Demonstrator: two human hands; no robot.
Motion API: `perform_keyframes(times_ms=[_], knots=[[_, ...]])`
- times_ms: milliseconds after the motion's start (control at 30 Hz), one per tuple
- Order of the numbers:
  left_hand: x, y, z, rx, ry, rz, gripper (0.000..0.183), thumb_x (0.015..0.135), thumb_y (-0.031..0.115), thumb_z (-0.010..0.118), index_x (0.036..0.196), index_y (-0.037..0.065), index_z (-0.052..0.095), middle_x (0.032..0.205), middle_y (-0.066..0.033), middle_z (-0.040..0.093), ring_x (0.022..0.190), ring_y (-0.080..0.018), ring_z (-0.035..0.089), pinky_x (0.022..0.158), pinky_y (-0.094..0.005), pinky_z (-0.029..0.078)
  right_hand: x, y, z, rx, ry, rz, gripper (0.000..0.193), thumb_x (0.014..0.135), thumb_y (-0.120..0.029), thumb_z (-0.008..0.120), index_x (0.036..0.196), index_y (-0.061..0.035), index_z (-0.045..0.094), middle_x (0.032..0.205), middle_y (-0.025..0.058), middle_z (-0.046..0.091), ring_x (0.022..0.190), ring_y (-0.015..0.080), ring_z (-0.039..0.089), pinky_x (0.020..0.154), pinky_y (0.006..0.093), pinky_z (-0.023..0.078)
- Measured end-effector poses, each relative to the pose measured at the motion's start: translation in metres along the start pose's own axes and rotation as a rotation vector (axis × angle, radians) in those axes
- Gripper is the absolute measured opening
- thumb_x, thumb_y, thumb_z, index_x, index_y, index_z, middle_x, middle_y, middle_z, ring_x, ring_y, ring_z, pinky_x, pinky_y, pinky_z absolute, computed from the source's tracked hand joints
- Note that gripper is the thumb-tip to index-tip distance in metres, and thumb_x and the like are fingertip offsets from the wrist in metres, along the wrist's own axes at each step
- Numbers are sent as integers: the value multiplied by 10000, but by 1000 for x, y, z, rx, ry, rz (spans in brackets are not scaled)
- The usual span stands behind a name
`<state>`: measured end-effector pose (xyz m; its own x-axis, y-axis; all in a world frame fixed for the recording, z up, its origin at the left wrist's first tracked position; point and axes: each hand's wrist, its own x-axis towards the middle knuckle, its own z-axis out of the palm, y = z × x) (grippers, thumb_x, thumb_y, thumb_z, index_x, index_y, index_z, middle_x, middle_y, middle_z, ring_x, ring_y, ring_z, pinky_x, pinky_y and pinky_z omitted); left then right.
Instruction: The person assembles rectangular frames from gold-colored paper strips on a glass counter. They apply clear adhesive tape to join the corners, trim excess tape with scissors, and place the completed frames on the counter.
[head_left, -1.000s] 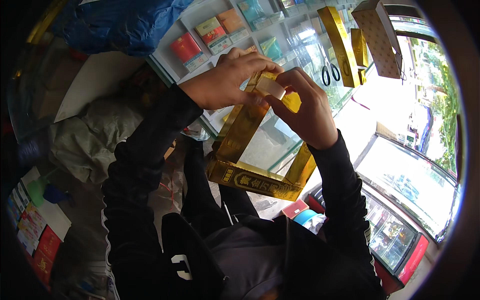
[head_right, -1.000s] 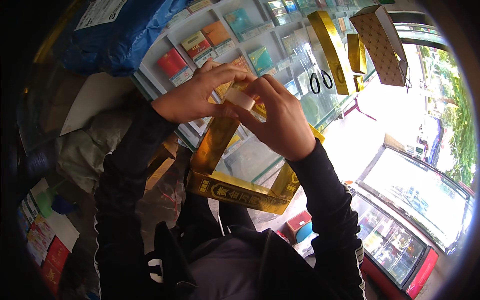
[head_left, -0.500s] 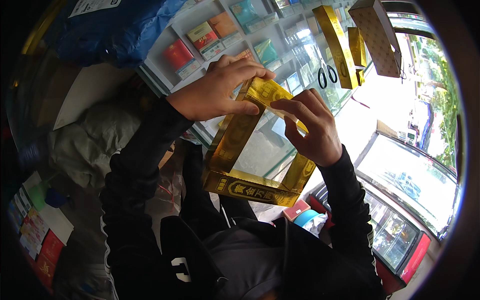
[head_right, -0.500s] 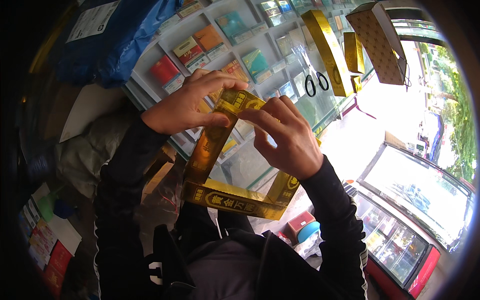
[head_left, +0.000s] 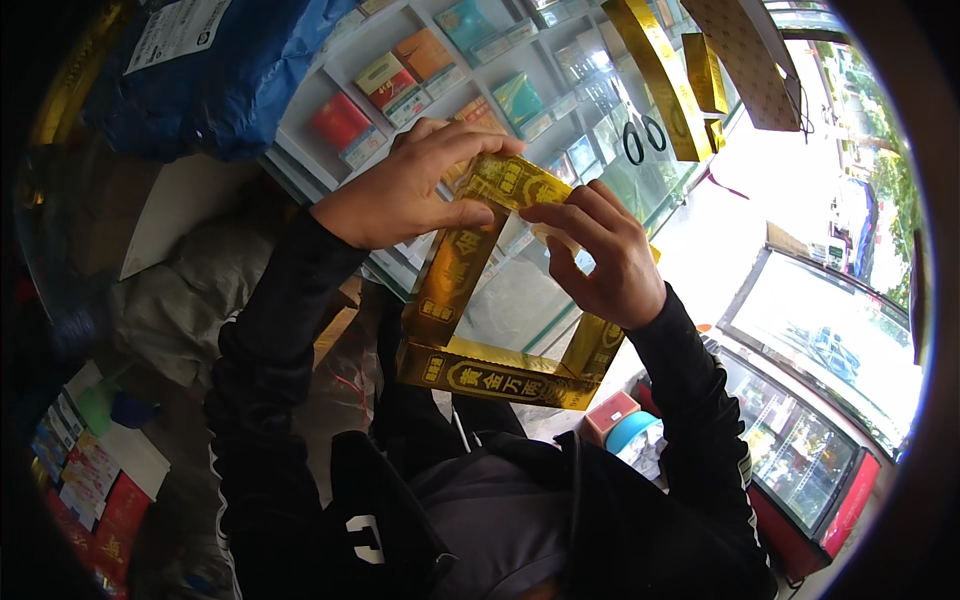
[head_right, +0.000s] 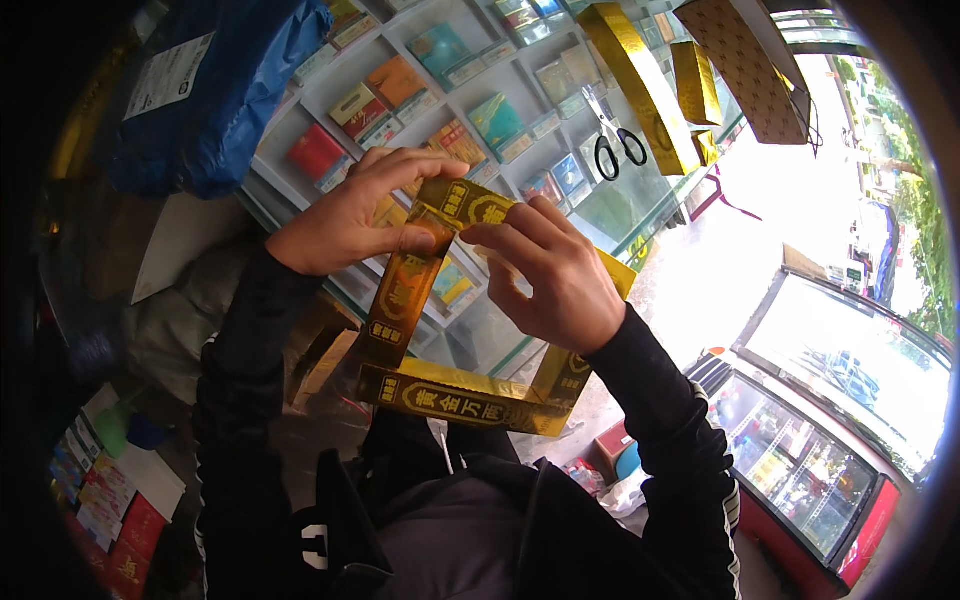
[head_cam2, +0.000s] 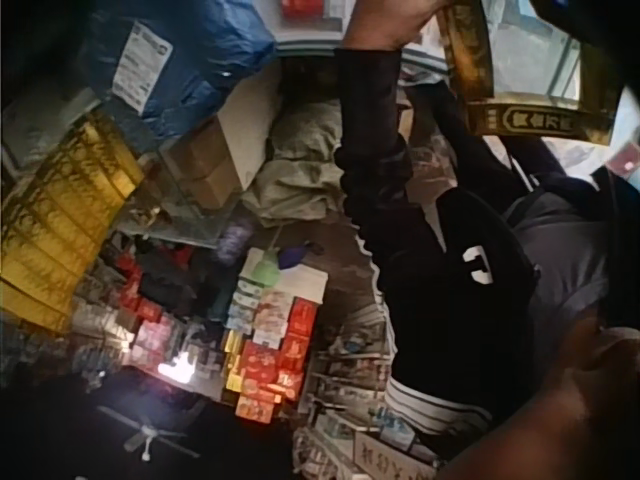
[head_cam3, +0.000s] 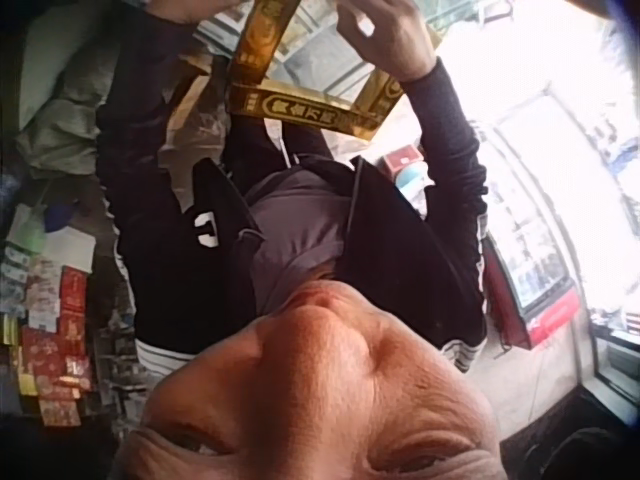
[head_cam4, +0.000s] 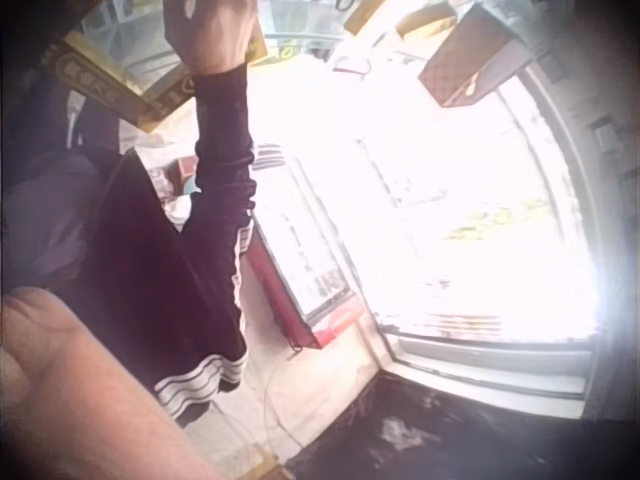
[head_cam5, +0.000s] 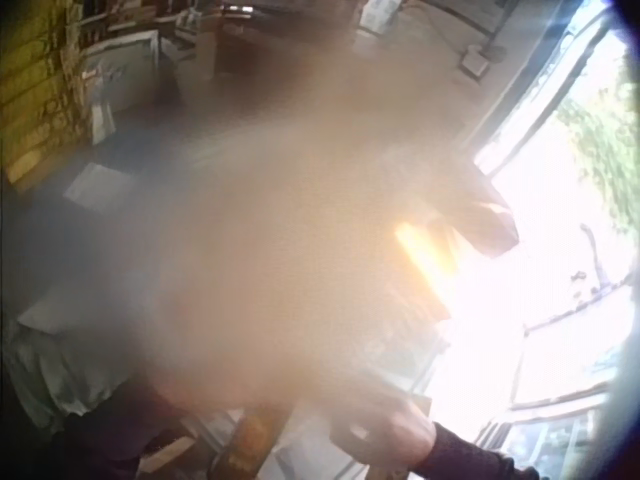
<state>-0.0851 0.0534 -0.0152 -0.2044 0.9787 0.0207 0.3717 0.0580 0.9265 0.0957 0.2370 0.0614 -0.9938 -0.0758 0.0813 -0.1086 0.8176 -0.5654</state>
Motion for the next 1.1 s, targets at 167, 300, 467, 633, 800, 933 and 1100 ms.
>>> perform_keyframes(times_ms=[167,300,467,633,800,933,1100], knots=[[0,3,-1,-28,-8,-17,668,897,381,738,1480,161,497,1498,-65,478,1428,-276,348,1207,-466,282,1,0,3,-21,21,-18,361,737,63,652,1073,-62,693,868,87,582,822,274,599,744,393,545],[0,2,-1,-44,-10,-17,675,891,371,748,1481,161,497,1487,-63,485,1423,-271,357,1203,-461,291,3,-3,5,-79,13,-30,341,727,38,670,1056,-50,688,846,78,551,802,259,575,695,385,528],[0,2,-2,-33,-7,-7,665,893,359,751,1476,160,503,1482,-62,490,1421,-271,359,1203,-456,291,7,-12,5,-209,-10,-40,310,721,-9,695,1029,-40,680,831,68,524,808,246,546,707,375,515],[0,-2,-1,1,6,22,658,913,442,713,1484,193,500,1494,-45,500,1390,-297,359,1187,-478,299,8,-20,4,-289,-32,-3,282,716,-36,698,997,-43,674,848,65,529,828,240,550,745,373,513],[4,-4,5,16,100,41,560,946,429,680,1446,211,551,1429,-23,577,1325,-281,405,1157,-465,307,8,-21,2,-319,-73,-11,386,729,-14,762,1110,-53,713,939,74,631,834,229,585,733,367,549],[2,4,6,102,138,-10,501,948,335,690,1415,190,578,1387,-14,605,1276,-241,452,1141,-430,314,6,-22,2,-311,-69,9,393,734,-18,768,1120,-52,705,970,75,629,852,238,590,751,373,553],[5,19,19,290,227,-52,437,923,310,715,1327,185,606,1313,-11,632,1211,-235,488,1095,-415,299,2,-21,4,-291,-79,51,422,751,-24,768,1160,-54,670,993,87,626,903,255,612,784,375,562]])
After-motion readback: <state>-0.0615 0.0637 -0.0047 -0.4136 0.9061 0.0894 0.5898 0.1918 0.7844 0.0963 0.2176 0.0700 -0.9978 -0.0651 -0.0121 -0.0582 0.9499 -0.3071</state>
